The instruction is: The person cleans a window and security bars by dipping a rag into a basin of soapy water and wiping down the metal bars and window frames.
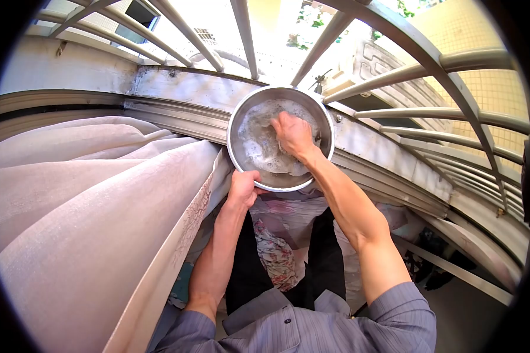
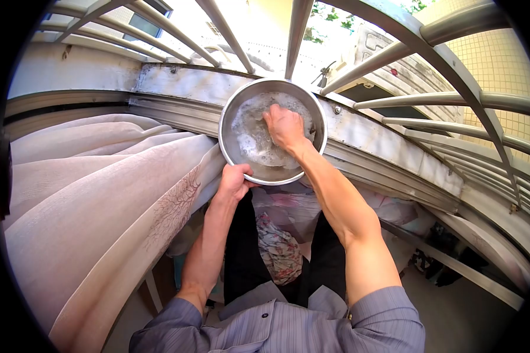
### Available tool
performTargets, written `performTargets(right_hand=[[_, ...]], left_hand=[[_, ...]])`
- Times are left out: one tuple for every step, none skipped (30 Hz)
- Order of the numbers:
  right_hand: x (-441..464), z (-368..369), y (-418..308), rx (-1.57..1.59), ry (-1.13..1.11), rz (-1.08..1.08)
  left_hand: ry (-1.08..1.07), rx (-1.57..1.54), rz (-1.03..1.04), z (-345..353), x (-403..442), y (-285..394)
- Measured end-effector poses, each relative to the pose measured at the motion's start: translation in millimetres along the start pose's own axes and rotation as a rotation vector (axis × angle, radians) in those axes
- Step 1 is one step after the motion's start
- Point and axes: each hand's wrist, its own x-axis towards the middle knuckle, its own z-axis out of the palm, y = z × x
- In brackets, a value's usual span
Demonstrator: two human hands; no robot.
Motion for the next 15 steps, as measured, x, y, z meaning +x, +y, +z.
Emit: performTargets(right_hand=[[-2.6,-9.2,-1.4,-0.003,0.000,0.001],[-9.1,-20.4,-1.0,0.023,0.038,-0.081],[-14.8,-29.4,2.5,0.048,0.075,-0.167],[-21.8,-34.8,12.3,-0.010,0.032,-0.279],[-26.6,-33.8,17.7,-0.015,0.033,-0.279],[-30.3,-31.2,21.0,-0.096,0.008,-0.326],[-34.5,-26.2,23.6,-0.173,-0.020,-0.372],[-38.2,-20.4,26.3,-0.249,-0.082,-0.382],[-35.9,-15.1,27.9,-0.247,-0.081,-0.382],[-33.1,-7.8,28.9,-0.228,-0.114,-0.349],[-28.3,-1.1,29.8,-0.211,-0.145,-0.318],[-22.3,0.1,24.8,-0.161,-0.125,-0.243],[-15.7,2.8,20.3,-0.155,-0.126,-0.242],[-5.5,3.2,16.1,-0.141,-0.144,-0.152],[-1.1,1.6,12.6,-0.126,-0.161,-0.061]], left_hand=[[-0.002,-0.002,-0.001,0.4,0.3,-0.1],[-0.012,0.007,-0.002,-0.2,0.5,-0.2],[-0.021,0.014,0.000,-0.5,1.1,0.1],[-0.023,0.007,-0.002,-0.8,0.4,-0.3],[-0.018,0.017,-0.002,-0.7,1.0,-0.1],[-0.012,0.028,-0.001,0.5,1.5,1.0],[-0.011,0.028,0.000,0.6,1.3,1.2],[-0.017,0.026,0.009,0.7,1.6,1.2],[-0.024,0.024,0.018,0.0,2.7,0.2],[-0.022,0.028,0.016,-1.6,3.3,-1.4],[-0.021,0.047,0.019,-2.8,5.1,-1.9],[-0.019,0.066,0.023,-3.5,7.5,-1.8],[-0.015,0.070,0.021,-3.6,6.0,-1.2],[-0.012,0.057,0.007,-2.4,5.9,0.5],[-0.010,0.044,-0.008,-1.0,4.9,2.2]])
